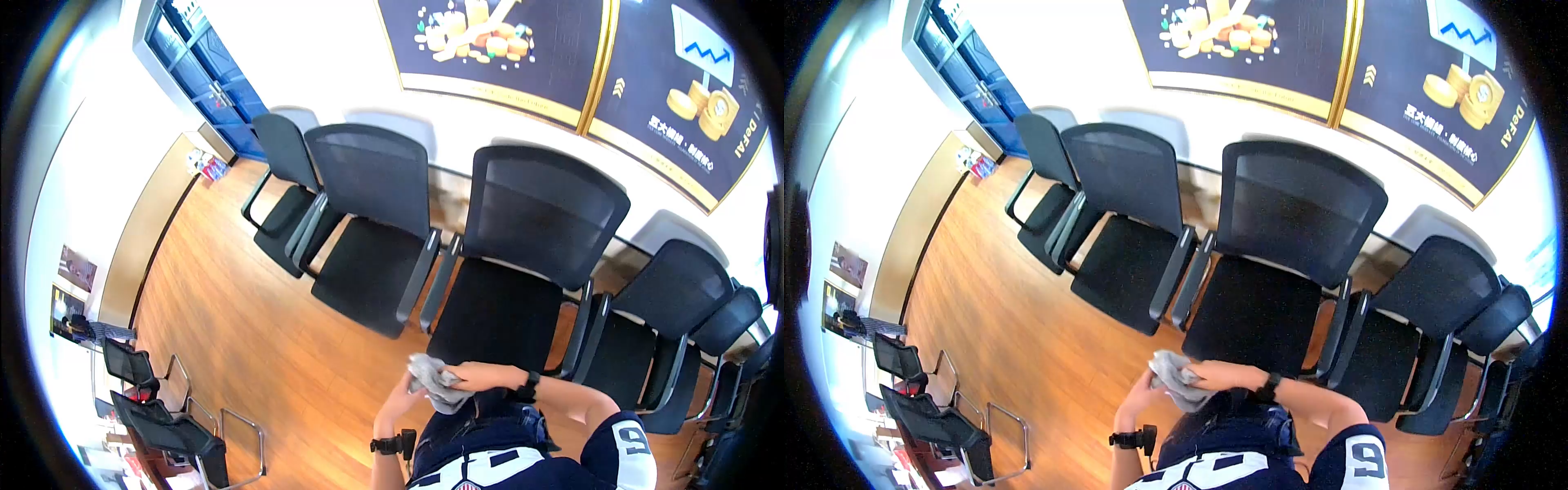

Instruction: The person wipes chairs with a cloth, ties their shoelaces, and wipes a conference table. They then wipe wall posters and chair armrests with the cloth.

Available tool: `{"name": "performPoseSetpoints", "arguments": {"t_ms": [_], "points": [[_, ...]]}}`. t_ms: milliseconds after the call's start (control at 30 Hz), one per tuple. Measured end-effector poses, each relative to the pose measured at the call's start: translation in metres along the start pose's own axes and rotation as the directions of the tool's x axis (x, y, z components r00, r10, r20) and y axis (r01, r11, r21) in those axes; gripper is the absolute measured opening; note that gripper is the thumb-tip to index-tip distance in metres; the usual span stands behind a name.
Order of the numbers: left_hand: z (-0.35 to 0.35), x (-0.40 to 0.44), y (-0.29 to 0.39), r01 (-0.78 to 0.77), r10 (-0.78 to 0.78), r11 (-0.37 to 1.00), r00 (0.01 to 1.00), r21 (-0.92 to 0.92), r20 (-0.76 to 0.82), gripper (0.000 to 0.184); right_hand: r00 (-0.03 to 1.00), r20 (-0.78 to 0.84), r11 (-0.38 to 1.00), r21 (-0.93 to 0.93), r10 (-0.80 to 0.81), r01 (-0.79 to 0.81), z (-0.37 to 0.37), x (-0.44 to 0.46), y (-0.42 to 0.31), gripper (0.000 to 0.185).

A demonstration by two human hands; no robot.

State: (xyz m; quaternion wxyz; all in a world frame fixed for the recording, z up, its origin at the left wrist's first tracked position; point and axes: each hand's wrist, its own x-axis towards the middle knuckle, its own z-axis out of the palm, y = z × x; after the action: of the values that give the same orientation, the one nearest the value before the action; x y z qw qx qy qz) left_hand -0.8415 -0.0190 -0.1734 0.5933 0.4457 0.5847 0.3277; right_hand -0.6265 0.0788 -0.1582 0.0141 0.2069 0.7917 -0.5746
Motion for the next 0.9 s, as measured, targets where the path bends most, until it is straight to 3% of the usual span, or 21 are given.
{"name": "performPoseSetpoints", "arguments": {"t_ms": [33, 67, 167, 200, 300, 367, 467, 567, 633, 667, 733, 767, 833, 900], "points": [[0.005, 0.009, 0.020, 0.017, -0.023, 0.995, 0.997, 0.095, 0.068, 0.059, 0.999, -0.011, 0.999, -0.026, 0.043, -0.043, -0.012, -0.009, 0.000, 0.036], [0.008, 0.014, 0.042, 0.108, -0.115, 0.991, 0.989, 0.076, 0.098, 0.058, 0.997, -0.065, 0.999, -0.005, 0.032, -0.032, -0.021, -0.014, 0.003, 0.035], [0.006, 0.022, 0.043, 0.018, -0.028, 0.996, 0.992, 0.084, 0.121, 0.057, 0.981, -0.189, 0.992, 0.126, 0.031, -0.007, -0.035, -0.011, 0.012, 0.031], [0.001, 0.026, 0.011, -0.055, 0.047, 0.997, 0.990, 0.059, 0.130, 0.052, 0.974, -0.210, 0.975, 0.220, 0.082, -0.034, -0.039, -0.006, 0.003, 0.029], [-0.026, 0.013, -0.005, -0.106, 0.112, 0.967, 0.994, -0.232, 0.011, 0.047, 0.965, -0.262, 0.991, 0.125, -0.012, 0.046, -0.043, 0.039, -0.011, 0.029], [-0.057, 0.001, -0.004, -0.075, 0.056, 0.973, 0.994, -0.220, -0.094, 0.042, 0.974, -0.222, 0.997, 0.040, -0.055, 0.065, -0.040, 0.084, -0.028, 0.029], [-0.121, -0.016, -0.021, -0.042, 0.013, 0.994, 0.965, -0.103, -0.263, 0.036, 0.988, -0.100, 0.991, -0.073, -0.116, 0.108, -0.028, 0.159, -0.061, 0.031], [-0.198, -0.029, -0.043, -0.086, 0.014, 0.984, 0.909, -0.154, -0.417, 0.033, 0.979, -0.075, 0.975, -0.129, -0.190, 0.180, -0.010, 0.241, -0.095, 0.034], [-0.257, -0.046, -0.048, -0.116, 0.055, 0.989, 0.853, -0.087, -0.518, 0.028, 0.970, -0.094, 0.971, -0.110, -0.222, 0.212, 0.010, 0.294, -0.122, 0.037], [-0.282, -0.058, -0.050, -0.107, 0.051, 0.992, 0.821, -0.066, -0.569, 0.027, 0.935, -0.160, 0.943, -0.164, -0.316, 0.290, 0.026, 0.320, -0.130, 0.041], [-0.331, -0.083, -0.052, -0.135, 0.078, 0.990, 0.732, -0.031, -0.677, 0.024, 0.960, -0.085, 0.953, -0.172, -0.267, 0.250, 0.059, 0.376, -0.154, 0.045], [-0.360, -0.090, -0.063, -0.113, 0.021, 0.990, 0.705, -0.084, -0.709, 0.024, 0.968, -0.070, 0.958, -0.173, -0.243, 0.228, 0.073, 0.403, -0.168, 0.046], [-0.407, -0.103, -0.082, -0.058, -0.118, 0.977, 0.660, -0.207, -0.742, 0.023, 0.924, -0.007, 0.904, -0.210, -0.382, 0.372, 0.087, 0.442, -0.200, 0.047], [-0.448, -0.114, -0.081, -0.023, -0.150, 0.967, 0.757, -0.254, -0.636, 0.033, 0.893, 0.012, 0.884, -0.137, -0.449, 0.446, 0.094, 0.465, -0.224, 0.046]]}}
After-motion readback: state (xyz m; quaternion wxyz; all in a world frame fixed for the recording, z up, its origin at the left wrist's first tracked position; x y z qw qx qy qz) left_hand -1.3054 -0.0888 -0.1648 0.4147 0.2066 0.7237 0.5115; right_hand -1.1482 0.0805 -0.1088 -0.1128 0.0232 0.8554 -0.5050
